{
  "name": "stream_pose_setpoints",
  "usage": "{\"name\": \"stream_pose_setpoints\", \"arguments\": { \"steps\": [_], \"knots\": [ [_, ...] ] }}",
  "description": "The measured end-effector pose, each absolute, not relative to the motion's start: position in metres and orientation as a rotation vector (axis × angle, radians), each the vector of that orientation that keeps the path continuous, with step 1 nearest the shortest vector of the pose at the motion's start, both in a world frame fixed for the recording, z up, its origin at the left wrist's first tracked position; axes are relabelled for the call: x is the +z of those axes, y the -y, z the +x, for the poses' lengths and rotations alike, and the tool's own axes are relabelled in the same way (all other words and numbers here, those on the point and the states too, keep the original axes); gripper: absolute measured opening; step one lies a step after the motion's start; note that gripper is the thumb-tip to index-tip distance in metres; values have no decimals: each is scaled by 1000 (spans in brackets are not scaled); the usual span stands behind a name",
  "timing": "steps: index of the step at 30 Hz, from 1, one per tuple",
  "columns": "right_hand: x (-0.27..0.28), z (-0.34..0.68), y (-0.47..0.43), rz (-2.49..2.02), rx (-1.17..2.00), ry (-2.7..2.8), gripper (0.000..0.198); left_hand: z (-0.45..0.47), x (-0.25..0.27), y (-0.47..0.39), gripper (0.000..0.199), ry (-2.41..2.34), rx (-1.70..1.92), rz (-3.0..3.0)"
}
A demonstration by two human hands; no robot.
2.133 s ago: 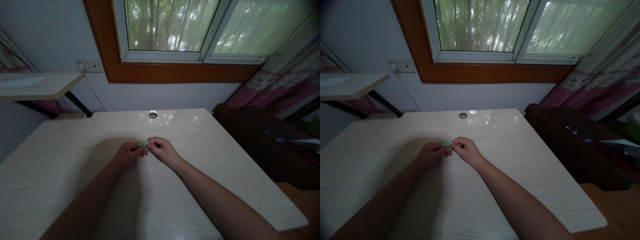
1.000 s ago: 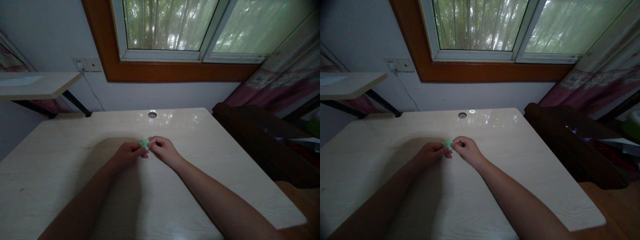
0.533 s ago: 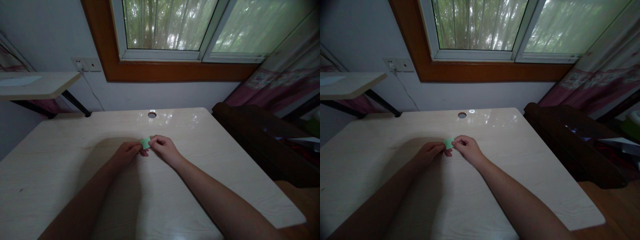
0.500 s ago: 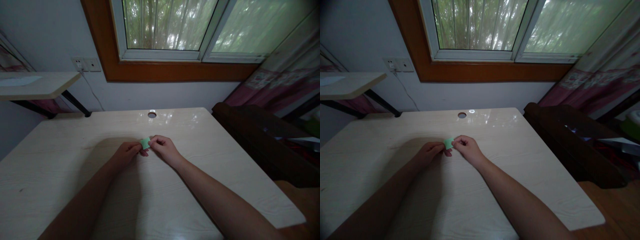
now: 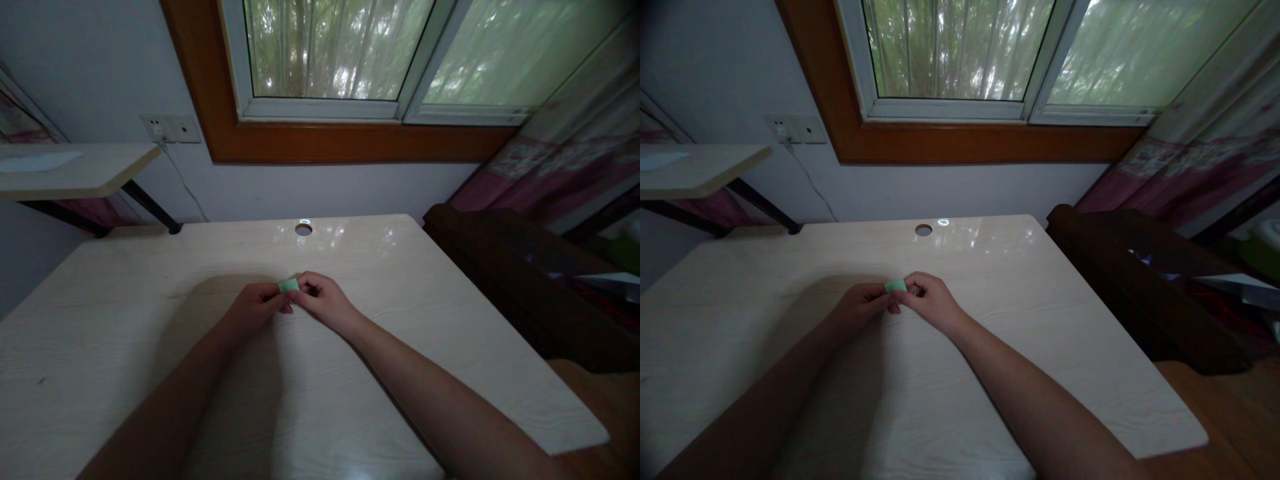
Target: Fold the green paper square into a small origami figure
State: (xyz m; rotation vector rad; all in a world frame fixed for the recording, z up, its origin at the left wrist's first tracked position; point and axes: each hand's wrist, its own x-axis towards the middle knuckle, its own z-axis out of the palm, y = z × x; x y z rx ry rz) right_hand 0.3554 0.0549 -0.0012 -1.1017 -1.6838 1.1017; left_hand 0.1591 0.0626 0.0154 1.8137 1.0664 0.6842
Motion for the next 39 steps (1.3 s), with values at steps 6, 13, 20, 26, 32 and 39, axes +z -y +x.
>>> {"name": "stream_pose_setpoints", "arguments": {
  "steps": [6, 13, 20, 26, 32, 39],
  "knots": [
    [-2, 356, -56, -1112, 1059, 1717, 28, 158, 14, -64, 35, -1035, 672, 1789],
    [5, 356, -55, -1070, 1131, 1645, 31, 158, 18, -62, 32, -1088, 749, 1793],
    [8, 359, -55, -1071, 1146, 1602, 32, 157, 18, -62, 35, -1076, 826, 1758],
    [4, 360, -56, -1074, 1160, 1545, 30, 157, 17, -63, 37, -1035, 904, 1694],
    [4, 360, -56, -1075, 1135, 1565, 31, 159, 13, -62, 22, -970, 925, 1633],
    [9, 358, -55, -1059, 1138, 1609, 33, 158, 12, -61, 25, -988, 906, 1651]
  ]
}}
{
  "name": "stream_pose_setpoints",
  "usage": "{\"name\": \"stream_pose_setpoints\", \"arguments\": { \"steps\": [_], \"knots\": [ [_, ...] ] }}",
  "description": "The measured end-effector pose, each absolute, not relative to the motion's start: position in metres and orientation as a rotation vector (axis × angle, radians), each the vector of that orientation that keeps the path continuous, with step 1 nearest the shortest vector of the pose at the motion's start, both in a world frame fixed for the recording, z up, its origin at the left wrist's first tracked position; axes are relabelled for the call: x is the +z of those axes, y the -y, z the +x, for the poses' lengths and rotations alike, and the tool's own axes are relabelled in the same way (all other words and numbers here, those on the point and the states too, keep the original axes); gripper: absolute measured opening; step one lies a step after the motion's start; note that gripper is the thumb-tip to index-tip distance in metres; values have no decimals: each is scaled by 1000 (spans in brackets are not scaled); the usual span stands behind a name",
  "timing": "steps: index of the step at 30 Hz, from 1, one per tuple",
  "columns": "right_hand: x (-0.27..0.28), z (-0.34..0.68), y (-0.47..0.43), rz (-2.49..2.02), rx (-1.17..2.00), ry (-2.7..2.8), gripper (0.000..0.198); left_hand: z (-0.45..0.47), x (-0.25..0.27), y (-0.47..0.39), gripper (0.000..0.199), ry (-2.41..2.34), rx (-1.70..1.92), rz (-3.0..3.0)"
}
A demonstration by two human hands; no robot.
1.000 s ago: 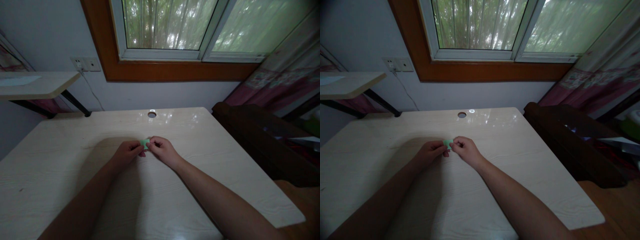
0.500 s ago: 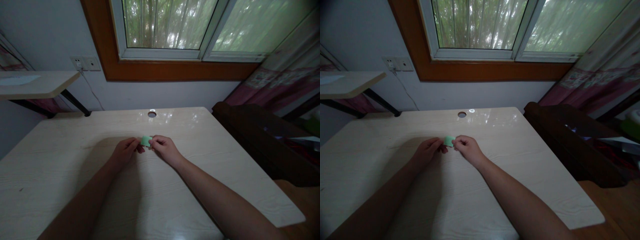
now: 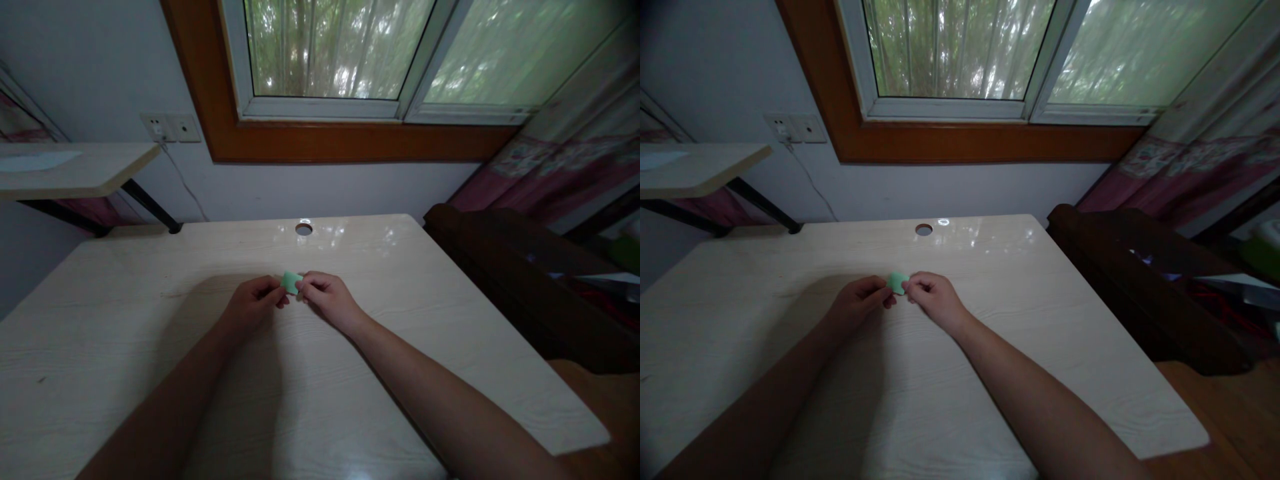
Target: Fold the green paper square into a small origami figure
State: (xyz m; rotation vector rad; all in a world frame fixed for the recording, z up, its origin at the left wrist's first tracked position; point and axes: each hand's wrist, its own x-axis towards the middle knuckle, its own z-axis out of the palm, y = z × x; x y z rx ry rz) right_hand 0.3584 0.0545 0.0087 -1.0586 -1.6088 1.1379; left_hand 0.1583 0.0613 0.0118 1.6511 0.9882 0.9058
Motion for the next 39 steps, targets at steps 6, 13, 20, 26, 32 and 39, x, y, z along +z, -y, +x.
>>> {"name": "stream_pose_setpoints", "arguments": {
  "steps": [6, 13, 20, 26, 32, 39],
  "knots": [
    [7, 359, -55, -1049, 1154, 1618, 32, 157, 15, -61, 28, -978, 896, 1664],
    [1, 357, -54, -1047, 1214, 1477, 22, 157, 18, -60, 30, -996, 859, 1660],
    [1, 353, -48, -1009, 1047, 1647, 34, 157, 13, -62, 31, -1020, 875, 1698],
    [5, 354, -50, -1019, 857, 1741, 17, 157, 10, -62, 31, -996, 886, 1680],
    [9, 356, -50, -1020, 780, 1821, 7, 157, 19, -61, 34, -1014, 837, 1736],
    [12, 355, -50, -1024, 791, 1856, 7, 156, 16, -62, 35, -1037, 818, 1763]
  ]
}}
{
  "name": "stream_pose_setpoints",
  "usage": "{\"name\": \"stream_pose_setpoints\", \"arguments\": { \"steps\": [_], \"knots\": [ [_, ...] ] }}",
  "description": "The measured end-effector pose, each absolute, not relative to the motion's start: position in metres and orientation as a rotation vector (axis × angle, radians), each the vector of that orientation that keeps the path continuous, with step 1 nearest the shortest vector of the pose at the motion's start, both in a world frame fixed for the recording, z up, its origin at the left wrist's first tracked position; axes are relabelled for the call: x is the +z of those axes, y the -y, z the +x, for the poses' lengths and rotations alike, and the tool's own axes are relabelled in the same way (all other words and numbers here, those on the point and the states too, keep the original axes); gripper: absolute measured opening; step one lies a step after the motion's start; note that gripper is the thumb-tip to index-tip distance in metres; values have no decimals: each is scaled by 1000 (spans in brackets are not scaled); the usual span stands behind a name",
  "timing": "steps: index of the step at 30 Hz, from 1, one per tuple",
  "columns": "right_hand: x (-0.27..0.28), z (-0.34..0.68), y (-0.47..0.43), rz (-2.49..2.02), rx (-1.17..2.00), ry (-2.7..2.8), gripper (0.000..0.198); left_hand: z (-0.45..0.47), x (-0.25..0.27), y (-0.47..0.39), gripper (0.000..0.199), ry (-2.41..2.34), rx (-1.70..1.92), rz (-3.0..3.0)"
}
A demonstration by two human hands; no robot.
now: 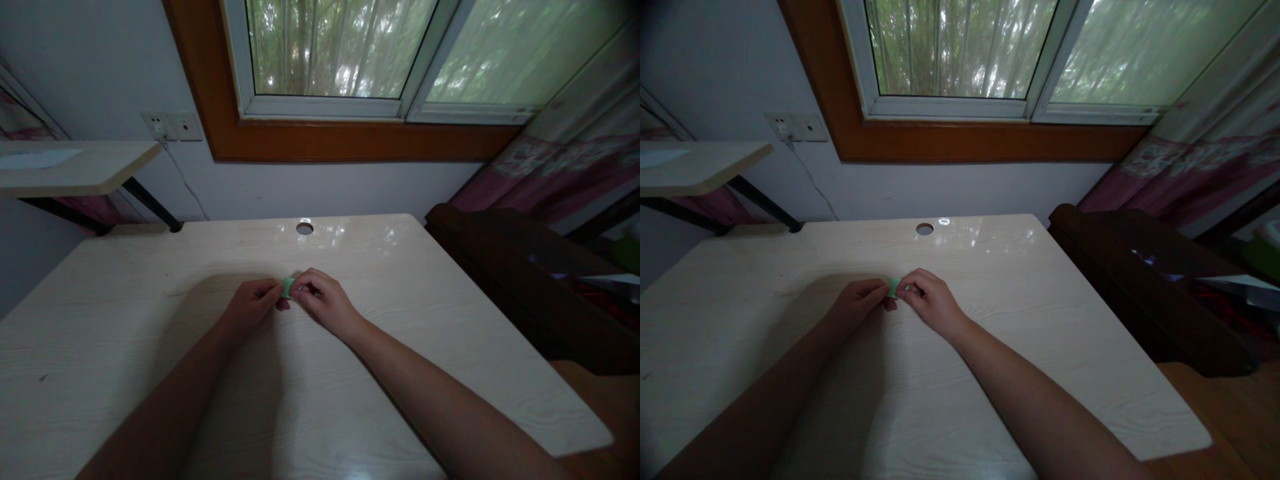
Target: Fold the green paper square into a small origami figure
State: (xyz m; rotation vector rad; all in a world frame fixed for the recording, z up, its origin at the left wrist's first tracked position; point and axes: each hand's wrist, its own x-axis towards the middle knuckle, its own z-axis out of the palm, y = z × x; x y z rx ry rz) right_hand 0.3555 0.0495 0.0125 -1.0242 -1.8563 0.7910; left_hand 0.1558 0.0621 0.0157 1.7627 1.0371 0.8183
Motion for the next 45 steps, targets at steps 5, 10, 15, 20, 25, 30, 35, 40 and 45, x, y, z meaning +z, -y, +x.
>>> {"name": "stream_pose_setpoints", "arguments": {
  "steps": [5, 10, 15, 20, 25, 30, 35, 40, 45],
  "knots": [
    [14, 355, -49, -1015, 765, 1859, 8, 157, 18, -61, 30, -1041, 799, 1775],
    [11, 354, -49, -1001, 724, 1871, 6, 156, 16, -62, 30, -1034, 787, 1790],
    [8, 355, -49, -1009, 679, 1887, 6, 156, 13, -63, 28, -1060, 755, 1848],
    [9, 355, -49, -1017, 652, 1905, 6, 157, 14, -62, 27, -1084, 738, 1882],
    [8, 355, -48, -1023, 637, 1916, 6, 157, 12, -63, 27, -1080, 737, 1919],
    [8, 356, -48, -1034, 629, 1926, 6, 158, 12, -63, 28, -1100, 728, 1949],
    [8, 355, -49, -1024, 634, 1929, 7, 158, 13, -62, 28, -1068, 747, 1952],
    [8, 355, -48, -1033, 640, 1931, 7, 158, 12, -62, 27, -1074, 751, 1927],
    [7, 355, -48, -1048, 640, 1924, 6, 158, 13, -62, 25, -1086, 744, 1897]
  ]
}}
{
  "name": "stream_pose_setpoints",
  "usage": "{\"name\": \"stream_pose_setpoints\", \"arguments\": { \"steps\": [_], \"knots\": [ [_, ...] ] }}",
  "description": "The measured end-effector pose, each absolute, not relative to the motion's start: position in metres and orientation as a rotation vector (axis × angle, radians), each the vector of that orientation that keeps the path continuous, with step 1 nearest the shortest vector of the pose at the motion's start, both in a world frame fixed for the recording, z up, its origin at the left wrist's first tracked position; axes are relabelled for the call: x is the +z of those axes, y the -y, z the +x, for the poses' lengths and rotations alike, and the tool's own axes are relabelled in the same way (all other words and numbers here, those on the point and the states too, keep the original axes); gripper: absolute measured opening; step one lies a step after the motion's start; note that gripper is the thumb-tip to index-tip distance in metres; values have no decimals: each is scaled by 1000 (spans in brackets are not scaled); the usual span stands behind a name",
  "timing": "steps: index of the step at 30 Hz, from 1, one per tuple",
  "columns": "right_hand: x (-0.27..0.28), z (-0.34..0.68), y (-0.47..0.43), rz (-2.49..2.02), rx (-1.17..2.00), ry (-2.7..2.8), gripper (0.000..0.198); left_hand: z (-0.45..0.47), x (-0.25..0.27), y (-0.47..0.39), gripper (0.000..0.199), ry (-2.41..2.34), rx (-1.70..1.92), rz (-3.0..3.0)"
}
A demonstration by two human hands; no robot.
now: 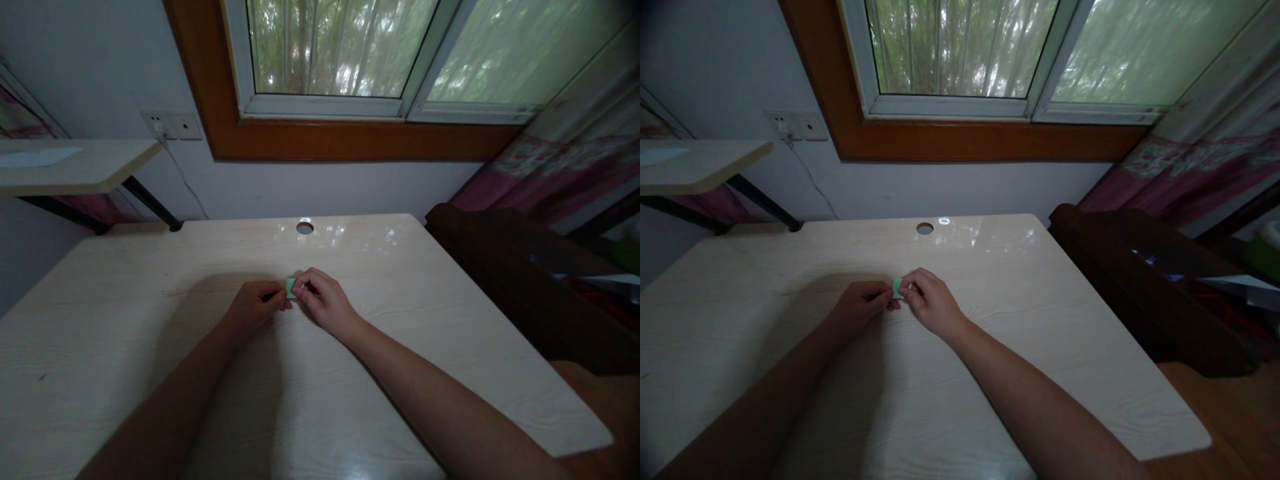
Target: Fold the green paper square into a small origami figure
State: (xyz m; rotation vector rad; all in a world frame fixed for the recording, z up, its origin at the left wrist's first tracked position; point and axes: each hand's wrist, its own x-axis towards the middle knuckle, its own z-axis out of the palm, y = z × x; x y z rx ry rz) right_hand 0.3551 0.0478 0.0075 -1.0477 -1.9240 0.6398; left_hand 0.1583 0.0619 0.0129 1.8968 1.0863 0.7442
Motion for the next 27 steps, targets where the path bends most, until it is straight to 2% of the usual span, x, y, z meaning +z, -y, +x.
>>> {"name": "stream_pose_setpoints", "arguments": {
  "steps": [15, 27],
  "knots": [
    [7, 355, -48, -1040, 625, 1939, 6, 160, 13, -60, 28, -1127, 757, 1997],
    [6, 354, -47, -1048, 610, 1923, 5, 159, 16, -60, 26, -1041, 756, 1808]
  ]
}}
